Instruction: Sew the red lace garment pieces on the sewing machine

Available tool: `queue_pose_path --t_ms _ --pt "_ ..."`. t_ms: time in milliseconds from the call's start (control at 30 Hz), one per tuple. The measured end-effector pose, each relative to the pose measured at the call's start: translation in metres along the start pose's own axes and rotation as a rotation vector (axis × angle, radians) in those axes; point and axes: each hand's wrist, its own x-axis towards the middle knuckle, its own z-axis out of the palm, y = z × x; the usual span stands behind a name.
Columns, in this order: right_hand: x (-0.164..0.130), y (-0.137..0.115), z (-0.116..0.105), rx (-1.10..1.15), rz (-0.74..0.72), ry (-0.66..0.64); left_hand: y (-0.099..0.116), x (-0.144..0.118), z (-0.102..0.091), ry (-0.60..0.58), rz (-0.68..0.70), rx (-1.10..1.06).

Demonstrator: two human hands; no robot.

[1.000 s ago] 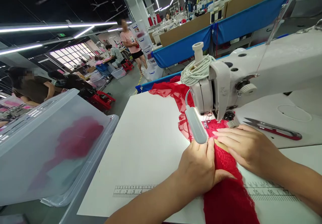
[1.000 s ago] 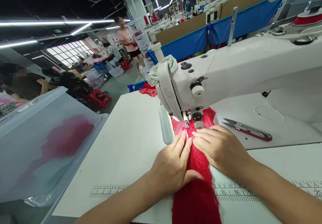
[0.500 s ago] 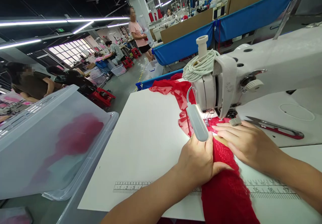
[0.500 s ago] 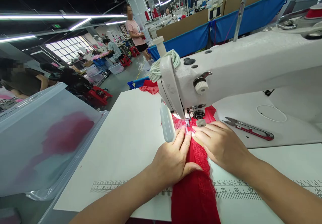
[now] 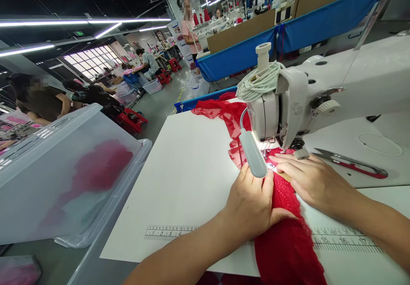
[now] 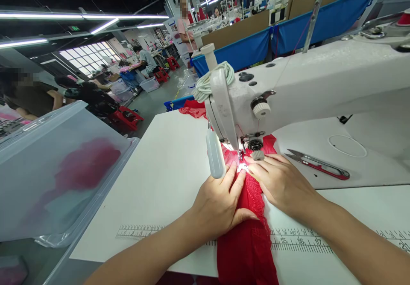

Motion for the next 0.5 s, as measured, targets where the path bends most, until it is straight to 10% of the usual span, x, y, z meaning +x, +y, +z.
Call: queue_pose_path --t_ms 500 --pt "0.0036 0.0030 0.0013 -0.061 -0.019 -0.011 -0.0018 0.0026 0.0010 0.038 -0.011 0.027"
